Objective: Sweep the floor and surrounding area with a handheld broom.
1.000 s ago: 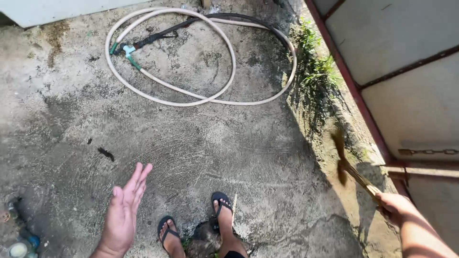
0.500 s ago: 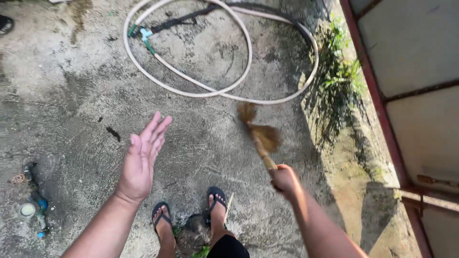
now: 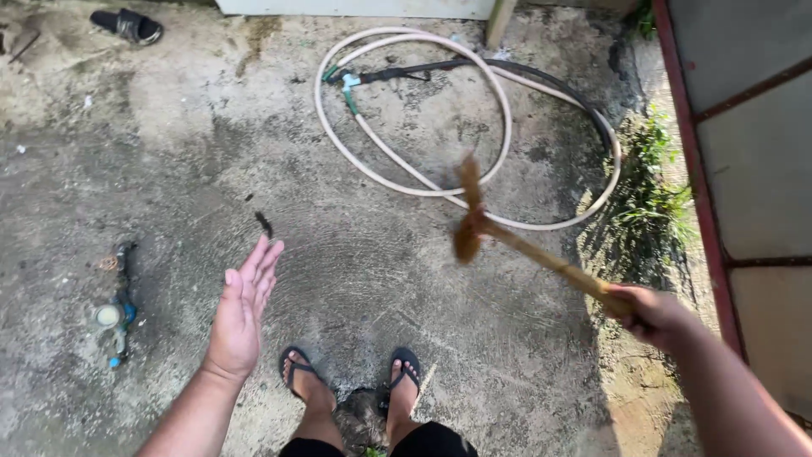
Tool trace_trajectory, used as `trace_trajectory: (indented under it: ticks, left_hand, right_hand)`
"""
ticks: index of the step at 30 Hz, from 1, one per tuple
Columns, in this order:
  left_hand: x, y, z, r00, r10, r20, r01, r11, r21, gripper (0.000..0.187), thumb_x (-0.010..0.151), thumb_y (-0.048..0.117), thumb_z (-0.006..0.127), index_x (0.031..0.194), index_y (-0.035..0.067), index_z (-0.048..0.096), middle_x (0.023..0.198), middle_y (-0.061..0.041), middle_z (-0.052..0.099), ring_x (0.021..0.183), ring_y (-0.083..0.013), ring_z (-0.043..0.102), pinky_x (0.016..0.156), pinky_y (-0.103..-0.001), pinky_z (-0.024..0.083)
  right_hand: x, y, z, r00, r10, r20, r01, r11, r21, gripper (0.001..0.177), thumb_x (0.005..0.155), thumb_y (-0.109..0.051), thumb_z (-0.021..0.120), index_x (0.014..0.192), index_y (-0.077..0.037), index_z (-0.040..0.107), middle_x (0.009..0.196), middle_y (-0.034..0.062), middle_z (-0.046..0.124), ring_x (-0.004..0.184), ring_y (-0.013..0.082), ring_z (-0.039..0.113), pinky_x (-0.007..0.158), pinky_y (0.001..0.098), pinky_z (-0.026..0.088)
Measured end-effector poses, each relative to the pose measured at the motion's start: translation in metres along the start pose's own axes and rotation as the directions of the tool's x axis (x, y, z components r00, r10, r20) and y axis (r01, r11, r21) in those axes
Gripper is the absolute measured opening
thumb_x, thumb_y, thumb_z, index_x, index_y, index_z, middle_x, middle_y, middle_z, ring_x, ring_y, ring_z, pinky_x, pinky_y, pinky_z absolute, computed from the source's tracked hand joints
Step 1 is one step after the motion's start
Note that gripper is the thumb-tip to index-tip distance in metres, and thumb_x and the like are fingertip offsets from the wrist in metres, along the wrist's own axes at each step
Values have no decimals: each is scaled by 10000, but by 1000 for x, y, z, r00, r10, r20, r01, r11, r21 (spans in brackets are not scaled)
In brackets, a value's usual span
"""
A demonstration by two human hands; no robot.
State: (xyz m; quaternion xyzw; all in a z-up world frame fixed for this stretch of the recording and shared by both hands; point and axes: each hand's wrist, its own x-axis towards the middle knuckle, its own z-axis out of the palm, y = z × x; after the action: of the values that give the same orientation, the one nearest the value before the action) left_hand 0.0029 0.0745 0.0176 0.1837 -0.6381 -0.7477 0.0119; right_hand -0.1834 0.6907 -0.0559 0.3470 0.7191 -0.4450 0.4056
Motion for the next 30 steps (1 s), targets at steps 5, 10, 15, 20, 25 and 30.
trace_trajectory:
  ticks: [5,10,15,20,25,30]
  left_hand:
    - [-20,-12,-65,995,-5,-102,-1,998,-62,841,1006,648,164,1625,84,247,1665,-154,358,1582,-291,253,1274,-448,106]
    - [-37,-14,-121,985,-9,-171,-17,989,-147,846,1008,649,182,1626,74,231,1675,-159,337,1590,-297,235,1278,-452,93]
    - [-51,6,-166,971,-29,-236,0,993,-121,856,995,658,148,1631,89,213,1681,-154,328,1592,-293,220,1278,-443,78]
    - [-62,7,-215,956,-14,-292,-28,990,-139,851,1000,654,146,1628,84,226,1684,-147,328,1592,-302,232,1278,-458,106]
    - [-70,5,-252,950,25,-311,-71,988,-137,862,1005,665,138,1631,80,229,1681,-151,339,1590,-311,246,1281,-470,114]
    - [-78,6,-276,943,7,-332,-70,981,-179,891,986,686,136,1634,80,217,1683,-152,329,1585,-314,249,1274,-473,119]
  right_hand:
    - [34,-1,40,988,-7,-154,-1,999,-52,357,955,-290,648,1206,-38,629,728,83,613,468,126,423,385,287,333]
    - [81,-7,191,953,-10,-303,-20,995,-97,384,935,-96,725,1303,-26,640,779,95,609,565,154,526,442,306,422]
    - [41,-50,378,998,68,18,-70,985,160,414,972,-82,552,1373,-177,581,805,39,582,602,96,519,426,223,412]
    - [-27,-102,473,969,38,243,-55,997,60,472,985,-142,584,1453,-125,530,803,42,549,552,71,422,400,193,338]
    - [-75,-143,461,974,-60,217,53,998,38,553,1007,-167,514,1547,-229,411,827,56,585,539,60,381,429,191,331]
    - [-113,-160,392,982,-187,10,182,942,-281,572,969,-171,614,1522,-123,474,818,81,573,526,110,386,419,273,359]
